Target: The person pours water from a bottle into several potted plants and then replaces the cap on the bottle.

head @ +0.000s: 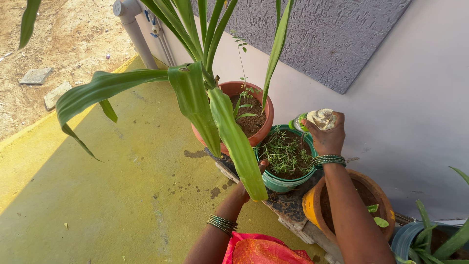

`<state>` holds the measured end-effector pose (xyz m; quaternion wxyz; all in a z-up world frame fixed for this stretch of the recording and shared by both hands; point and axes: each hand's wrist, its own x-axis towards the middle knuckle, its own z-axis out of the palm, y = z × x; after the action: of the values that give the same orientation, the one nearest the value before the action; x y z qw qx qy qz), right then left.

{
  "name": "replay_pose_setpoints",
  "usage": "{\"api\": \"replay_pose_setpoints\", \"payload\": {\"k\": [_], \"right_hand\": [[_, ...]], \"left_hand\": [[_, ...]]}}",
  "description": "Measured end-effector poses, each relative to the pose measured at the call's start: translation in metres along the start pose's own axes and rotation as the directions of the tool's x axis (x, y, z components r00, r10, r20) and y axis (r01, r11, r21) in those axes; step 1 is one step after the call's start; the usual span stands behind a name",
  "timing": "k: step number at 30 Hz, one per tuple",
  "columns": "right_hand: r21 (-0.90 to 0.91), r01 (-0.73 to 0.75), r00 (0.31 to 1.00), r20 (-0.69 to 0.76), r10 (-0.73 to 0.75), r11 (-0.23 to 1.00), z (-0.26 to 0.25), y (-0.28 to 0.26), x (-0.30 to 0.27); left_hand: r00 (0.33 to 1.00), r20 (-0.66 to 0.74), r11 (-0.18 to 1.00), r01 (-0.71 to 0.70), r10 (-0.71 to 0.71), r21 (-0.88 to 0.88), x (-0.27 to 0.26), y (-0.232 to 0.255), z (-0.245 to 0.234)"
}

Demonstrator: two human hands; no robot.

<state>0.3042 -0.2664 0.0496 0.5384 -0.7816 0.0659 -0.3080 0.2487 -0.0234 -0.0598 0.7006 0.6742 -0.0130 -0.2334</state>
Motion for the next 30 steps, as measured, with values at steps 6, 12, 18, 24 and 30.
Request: {"api": "replay_pose_setpoints", "payload": {"k": [6, 12, 18, 24, 30], "right_hand": [[-0.139, -0.112, 0.994, -0.001, 0.113, 0.984, -0.026, -0.009, -0.004], [-0.114, -0.094, 0.994, 0.053, 0.100, 0.989, -0.040, -0.006, -0.014], [-0.043, -0.101, 0.988, 0.117, 0.105, 0.994, -0.040, -0.014, -0.020], [0.024, -0.065, 0.990, 0.129, 0.061, 0.998, -0.027, -0.027, -0.024], [-0.100, -0.074, 0.984, 0.154, 0.089, 0.992, -0.023, -0.033, -0.025]], "left_hand": [[1.000, 0.008, 0.994, 0.022, -0.023, 0.107, 0.003, 0.008, 0.009], [1.000, 0.016, 0.978, 0.003, -0.006, 0.207, 0.016, -0.005, 0.021], [0.998, -0.058, 0.998, -0.005, 0.009, 0.065, 0.041, -0.038, 0.028], [0.987, -0.153, 0.993, 0.073, -0.058, 0.093, 0.041, -0.041, 0.026], [0.994, -0.032, 0.990, 0.096, -0.100, -0.101, 0.017, -0.023, 0.012]]}}
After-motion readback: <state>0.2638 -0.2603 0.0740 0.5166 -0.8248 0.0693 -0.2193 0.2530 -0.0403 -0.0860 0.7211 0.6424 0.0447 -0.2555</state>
